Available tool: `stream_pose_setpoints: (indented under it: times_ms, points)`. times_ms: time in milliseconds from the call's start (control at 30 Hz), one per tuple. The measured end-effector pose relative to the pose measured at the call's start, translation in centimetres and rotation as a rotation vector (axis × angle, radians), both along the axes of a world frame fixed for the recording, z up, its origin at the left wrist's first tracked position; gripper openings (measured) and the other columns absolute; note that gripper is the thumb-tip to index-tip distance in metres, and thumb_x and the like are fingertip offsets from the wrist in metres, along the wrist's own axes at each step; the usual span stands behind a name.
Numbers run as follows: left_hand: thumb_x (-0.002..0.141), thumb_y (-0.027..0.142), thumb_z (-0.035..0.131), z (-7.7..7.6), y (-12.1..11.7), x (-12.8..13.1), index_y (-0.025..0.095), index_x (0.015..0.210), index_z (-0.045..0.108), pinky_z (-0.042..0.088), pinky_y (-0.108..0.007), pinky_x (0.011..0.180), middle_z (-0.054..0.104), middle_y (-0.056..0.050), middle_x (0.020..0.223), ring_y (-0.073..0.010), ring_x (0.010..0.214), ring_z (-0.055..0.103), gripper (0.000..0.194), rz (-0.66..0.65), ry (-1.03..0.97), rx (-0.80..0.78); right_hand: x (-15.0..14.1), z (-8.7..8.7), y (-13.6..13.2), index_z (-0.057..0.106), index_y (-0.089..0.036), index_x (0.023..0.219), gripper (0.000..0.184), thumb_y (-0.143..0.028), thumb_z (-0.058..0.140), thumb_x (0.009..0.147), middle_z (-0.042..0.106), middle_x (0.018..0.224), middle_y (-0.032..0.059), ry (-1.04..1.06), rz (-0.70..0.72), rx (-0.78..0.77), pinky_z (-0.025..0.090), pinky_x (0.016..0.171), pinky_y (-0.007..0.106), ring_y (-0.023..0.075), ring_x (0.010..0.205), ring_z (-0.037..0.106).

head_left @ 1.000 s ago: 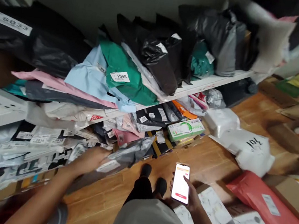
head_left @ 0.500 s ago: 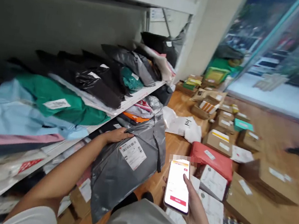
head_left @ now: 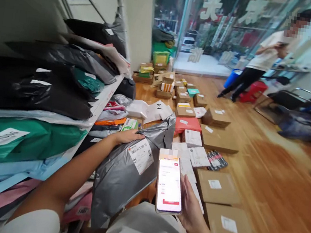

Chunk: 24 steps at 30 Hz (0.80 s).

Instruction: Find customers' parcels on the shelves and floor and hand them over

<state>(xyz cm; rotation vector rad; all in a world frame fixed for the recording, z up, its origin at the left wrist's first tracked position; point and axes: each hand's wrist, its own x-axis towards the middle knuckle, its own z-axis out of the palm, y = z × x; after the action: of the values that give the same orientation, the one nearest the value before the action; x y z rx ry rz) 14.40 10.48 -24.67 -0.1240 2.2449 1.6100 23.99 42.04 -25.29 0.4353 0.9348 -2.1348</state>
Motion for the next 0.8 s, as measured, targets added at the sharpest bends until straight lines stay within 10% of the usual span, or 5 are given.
stream_pose_setpoints:
  times_ms: [333, 800]
  points:
    - [0.06, 0.069, 0.073, 1.0, 11.4, 0.2, 0.019, 0.086, 0.071, 0.053, -0.033, 0.069, 0.074, -0.009, 0.086, -0.0235, 0.075, 0.067, 0.057, -0.383, -0.091, 0.143, 9.7, 2.0, 5.1, 0.061, -0.026, 0.123, 0.047, -0.054, 0.064, 0.085, 0.074, 0.111, 0.0075, 0.299, -0.307, -0.027, 0.056, 0.086, 0.044, 0.0274, 0.093, 0.072]
    - [0.065, 0.056, 0.077, 3.1, 26.6, 0.8, 0.019, 0.1, 0.072, 0.055, -0.035, 0.075, 0.075, -0.009, 0.092, -0.0255, 0.083, 0.069, 0.051, -0.662, -0.128, 0.254, 16.0, 3.7, 14.8, 0.055, -0.023, 0.13, 0.055, -0.057, 0.059, 0.087, 0.072, 0.117, 0.0107, 0.289, -0.496, 0.042, 0.053, 0.089, 0.046, 0.0307, 0.099, 0.071]
